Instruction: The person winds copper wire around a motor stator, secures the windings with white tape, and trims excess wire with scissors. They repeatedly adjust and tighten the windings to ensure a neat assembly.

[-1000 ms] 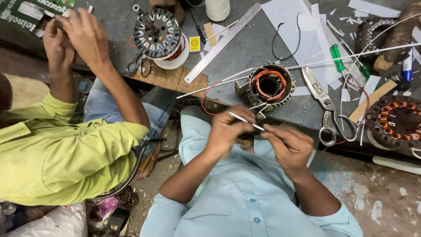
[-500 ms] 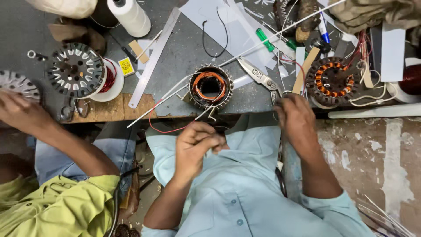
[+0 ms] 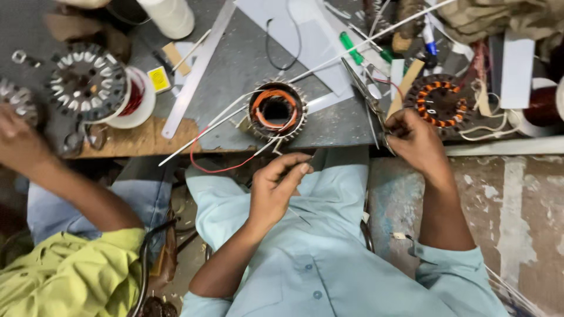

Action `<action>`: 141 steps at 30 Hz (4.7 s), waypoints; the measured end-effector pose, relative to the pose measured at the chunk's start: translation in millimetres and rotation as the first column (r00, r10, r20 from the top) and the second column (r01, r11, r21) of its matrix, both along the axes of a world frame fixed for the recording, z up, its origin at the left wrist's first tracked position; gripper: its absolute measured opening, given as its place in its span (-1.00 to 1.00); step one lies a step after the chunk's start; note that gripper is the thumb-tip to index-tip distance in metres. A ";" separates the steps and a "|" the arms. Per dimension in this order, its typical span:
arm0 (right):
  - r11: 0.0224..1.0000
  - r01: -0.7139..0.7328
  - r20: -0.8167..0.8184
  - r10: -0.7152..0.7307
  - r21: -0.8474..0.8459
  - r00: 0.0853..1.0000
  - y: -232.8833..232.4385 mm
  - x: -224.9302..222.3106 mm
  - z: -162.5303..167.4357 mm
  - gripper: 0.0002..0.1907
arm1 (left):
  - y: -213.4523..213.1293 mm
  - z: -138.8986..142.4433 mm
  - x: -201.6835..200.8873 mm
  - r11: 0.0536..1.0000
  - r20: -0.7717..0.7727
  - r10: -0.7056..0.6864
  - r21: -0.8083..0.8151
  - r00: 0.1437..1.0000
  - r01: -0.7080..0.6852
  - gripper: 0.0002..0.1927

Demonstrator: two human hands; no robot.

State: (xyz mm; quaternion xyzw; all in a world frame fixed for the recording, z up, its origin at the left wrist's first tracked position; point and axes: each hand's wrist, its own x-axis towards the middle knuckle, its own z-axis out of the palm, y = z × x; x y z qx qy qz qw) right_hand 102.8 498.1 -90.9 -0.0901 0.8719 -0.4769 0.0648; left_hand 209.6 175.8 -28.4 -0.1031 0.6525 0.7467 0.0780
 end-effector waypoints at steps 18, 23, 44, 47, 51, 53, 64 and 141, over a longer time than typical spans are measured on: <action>0.915 -0.295 0.089 0.330 -0.274 0.940 -58.9 117.7 -29.5 -0.51 | 16.5 -17.3 -6.5 0.999 -0.190 -0.031 -0.039 0.981 0.024 -0.83; 0.962 -0.251 -0.193 0.268 0.107 0.944 -71.6 93.3 19.5 -0.37 | 7.0 -10.0 -2.5 0.999 -0.180 -0.037 -0.041 0.983 0.030 -0.82; 0.889 0.173 0.003 -0.193 0.424 0.981 -41.5 58.4 38.0 -0.59 | -10.1 -11.7 2.2 0.961 0.036 0.012 0.274 0.999 -0.021 -0.73; 0.805 0.193 -0.247 -0.060 0.561 0.967 -57.5 46.5 47.1 -0.71 | -8.4 -12.4 3.5 0.943 0.006 0.026 0.333 1.000 -0.026 -0.79; 0.984 -0.168 -0.365 0.176 0.054 0.914 -87.6 61.3 65.7 -0.72 | 0.8 -12.1 10.2 0.984 -0.386 -0.032 0.148 0.922 0.096 -0.87; 0.790 -0.444 -0.281 0.352 -0.422 0.893 -113.2 74.4 64.3 -0.56 | 8.3 -13.0 13.9 0.993 -0.438 -0.021 0.097 0.899 0.070 -0.85; 0.653 -0.105 0.108 0.278 -0.750 0.954 -137.9 85.5 27.9 -0.99 | -38.1 7.2 4.9 0.779 -0.305 0.454 0.592 0.837 -0.206 -0.89; 0.843 -0.141 -0.110 0.097 -0.520 0.989 -196.7 7.2 61.2 -0.90 | -69.5 79.7 -93.9 0.603 -0.453 -0.373 -0.782 0.810 -0.159 -0.85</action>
